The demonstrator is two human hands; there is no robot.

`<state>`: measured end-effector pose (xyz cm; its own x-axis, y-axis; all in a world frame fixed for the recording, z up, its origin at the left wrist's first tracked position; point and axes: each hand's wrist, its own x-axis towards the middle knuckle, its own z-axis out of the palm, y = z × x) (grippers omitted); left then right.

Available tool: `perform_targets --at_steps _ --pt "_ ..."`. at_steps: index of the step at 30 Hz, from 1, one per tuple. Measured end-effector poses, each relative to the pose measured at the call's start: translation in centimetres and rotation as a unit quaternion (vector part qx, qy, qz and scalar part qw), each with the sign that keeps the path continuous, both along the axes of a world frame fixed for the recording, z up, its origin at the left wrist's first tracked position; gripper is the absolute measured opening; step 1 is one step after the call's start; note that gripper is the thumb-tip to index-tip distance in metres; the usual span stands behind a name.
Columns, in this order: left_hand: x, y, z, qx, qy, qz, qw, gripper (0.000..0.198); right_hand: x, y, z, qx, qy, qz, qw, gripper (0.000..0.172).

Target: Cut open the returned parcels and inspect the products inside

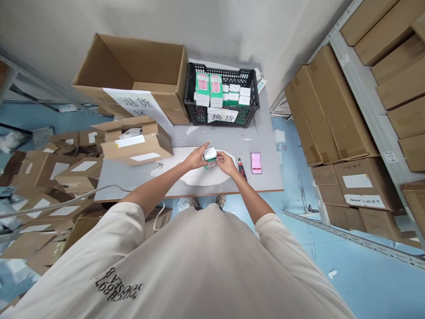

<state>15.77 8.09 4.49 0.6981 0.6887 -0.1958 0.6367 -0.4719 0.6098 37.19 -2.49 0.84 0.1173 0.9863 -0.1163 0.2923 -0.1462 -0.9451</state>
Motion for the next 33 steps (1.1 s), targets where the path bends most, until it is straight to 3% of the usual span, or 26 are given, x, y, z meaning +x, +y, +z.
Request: perform_targets --at_steps 9,13,17,22,27,30,33 --pt "-6.7 -0.8 0.1 -0.027 -0.029 -0.022 0.999 0.124 -4.9 -1.2 1.3 -0.008 -0.034 0.039 0.999 0.043" --pt "-9.1 -0.5 0.3 -0.03 -0.037 -0.003 0.999 0.133 -6.3 -0.1 2.0 0.017 -0.057 0.025 0.998 0.04" --pt "-10.8 -0.1 0.7 -0.029 -0.055 0.015 0.998 0.126 -7.2 1.8 2.5 0.018 -0.053 0.021 0.998 0.04" --pt "-10.3 -0.5 1.0 -0.027 -0.039 0.006 0.999 0.112 -7.0 2.8 2.7 0.022 -0.101 -0.019 0.995 0.038" --pt "-8.6 -0.9 1.7 0.009 -0.001 -0.01 1.0 0.095 -6.4 2.2 3.0 0.007 -0.117 -0.055 0.992 0.035" --pt "-8.2 -0.4 1.9 -0.007 -0.018 0.025 0.999 0.077 -6.3 1.4 3.5 0.013 -0.123 -0.058 0.991 0.028" --pt "-7.6 0.5 2.1 -0.035 -0.04 0.092 0.994 0.061 -6.6 0.8 3.9 0.035 -0.154 0.005 0.987 0.022"
